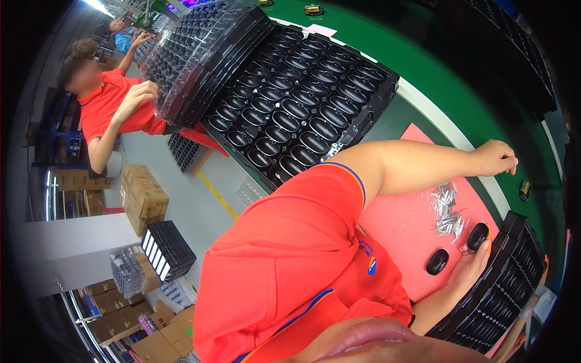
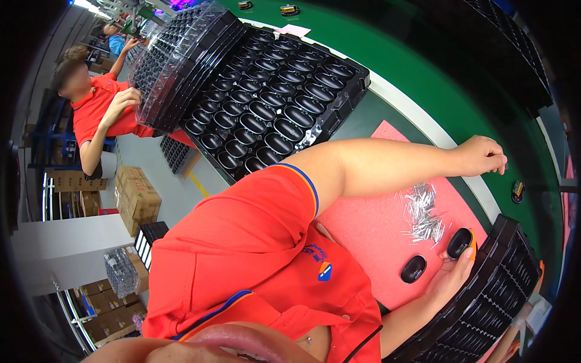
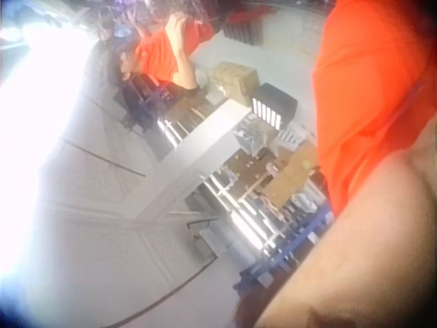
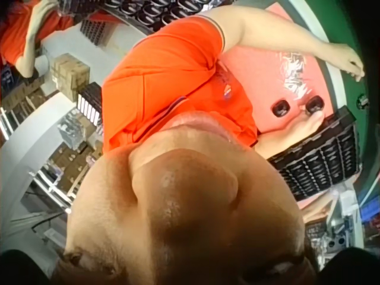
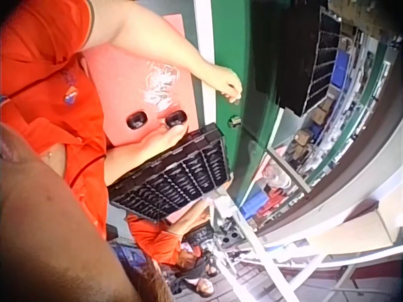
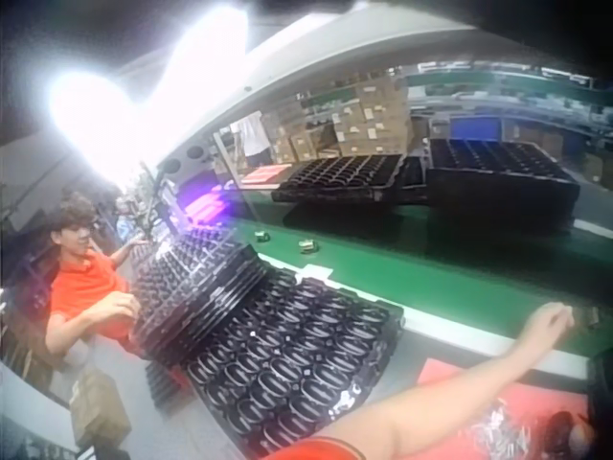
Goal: Assembling electronic components using a hand-held jig and placing the finished parts into organized trays on a factory assembly line.
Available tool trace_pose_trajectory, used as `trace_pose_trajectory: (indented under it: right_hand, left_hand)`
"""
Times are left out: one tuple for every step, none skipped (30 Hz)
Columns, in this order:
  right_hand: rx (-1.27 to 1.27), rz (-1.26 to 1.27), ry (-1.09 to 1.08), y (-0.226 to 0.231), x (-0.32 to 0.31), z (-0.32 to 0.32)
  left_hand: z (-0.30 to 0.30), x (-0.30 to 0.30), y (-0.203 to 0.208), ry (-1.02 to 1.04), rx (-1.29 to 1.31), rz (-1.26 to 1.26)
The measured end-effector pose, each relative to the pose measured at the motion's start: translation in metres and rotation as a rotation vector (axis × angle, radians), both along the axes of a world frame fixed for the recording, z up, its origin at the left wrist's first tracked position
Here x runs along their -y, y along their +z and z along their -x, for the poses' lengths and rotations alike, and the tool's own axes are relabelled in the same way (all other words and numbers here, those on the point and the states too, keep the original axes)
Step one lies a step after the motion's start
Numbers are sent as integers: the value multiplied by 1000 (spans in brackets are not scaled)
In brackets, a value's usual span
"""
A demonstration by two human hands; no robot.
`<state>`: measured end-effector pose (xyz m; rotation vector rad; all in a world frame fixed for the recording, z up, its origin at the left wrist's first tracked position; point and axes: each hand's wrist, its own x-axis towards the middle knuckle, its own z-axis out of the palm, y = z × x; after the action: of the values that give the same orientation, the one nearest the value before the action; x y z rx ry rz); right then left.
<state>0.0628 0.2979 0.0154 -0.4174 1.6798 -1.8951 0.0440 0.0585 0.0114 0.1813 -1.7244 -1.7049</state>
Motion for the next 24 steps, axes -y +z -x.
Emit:
trace_pose_trajectory:
  right_hand:
    - [-4, -14, 11, -5, -1, 4]
    - [-10, -31, 14, -7, -4, 5]
    - [-10, -34, 9, -7, -5, 6]
    - [-19, -43, 6, -7, -6, 7]
    - [-28, -49, 7, -7, -5, 7]
    - [-27, -49, 8, -7, -5, 7]
    - [-25, -44, 8, -7, -5, 7]
    - [-21, -39, 10, -8, -5, 7]
    - [-20, -40, 10, -8, -5, 7]
    - [-29, -47, 9, -9, -6, 8]
    - [-39, -55, 7, -9, -6, 9]
    - [-40, -55, 5, -8, -6, 8]
    - [-41, -49, 5, -7, -6, 7]
    - [-41, -43, 9, -7, -5, 6]
    - [-42, -42, 11, -7, -5, 6]
    - [-44, -41, 15, -7, -5, 6]
    - [-45, -41, 19, -8, -5, 7]
    - [-46, -40, 22, -8, -4, 7]
    - [-46, -42, 15, -9, -4, 7]
    - [-46, -44, 6, -8, -4, 6]
    - [-47, -46, 2, -7, -4, 5]
    - [-42, -42, -5, -4, -3, 4]
    - [-39, -36, -12, -3, -2, 3]
    - [-41, -38, -14, -2, -2, 2]
  left_hand:
    - [-1, 1, 0, -2, 7, -16]
    - [-1, 0, 1, -13, 12, -34]
    - [-1, 0, 2, -18, 12, -37]
    - [-1, -1, 3, -13, 12, -29]
    - [-2, 0, 4, -3, 12, -18]
    - [-2, 0, 3, -3, 12, -18]
    - [-1, 0, 3, -3, 6, -16]
    - [-1, 0, 3, -1, -1, -13]
    - [-1, 0, 2, -1, 0, -14]
    - [0, 0, 2, 4, -6, -2]
    - [0, 0, 2, 8, -13, 11]
    - [0, -1, 3, 6, -14, 11]
    - [-1, -2, 3, 4, -14, 6]
    - [-1, -1, 3, 7, -15, 2]
    - [-2, -1, 3, 9, -16, 3]
    - [-2, -1, 2, 10, -6, 0]
    - [-2, -1, 1, 11, 3, -3]
    - [-3, 0, 1, 14, 1, -2]
    - [-3, 0, 1, 6, 8, -11]
    - [-3, -1, 2, -3, 14, -20]
    - [-2, -1, 2, -7, 13, -22]
    - [-2, -1, 2, 3, 17, -24]
    - [-1, -1, 2, 14, 19, -25]
    - [-1, -1, 2, 12, 17, -27]
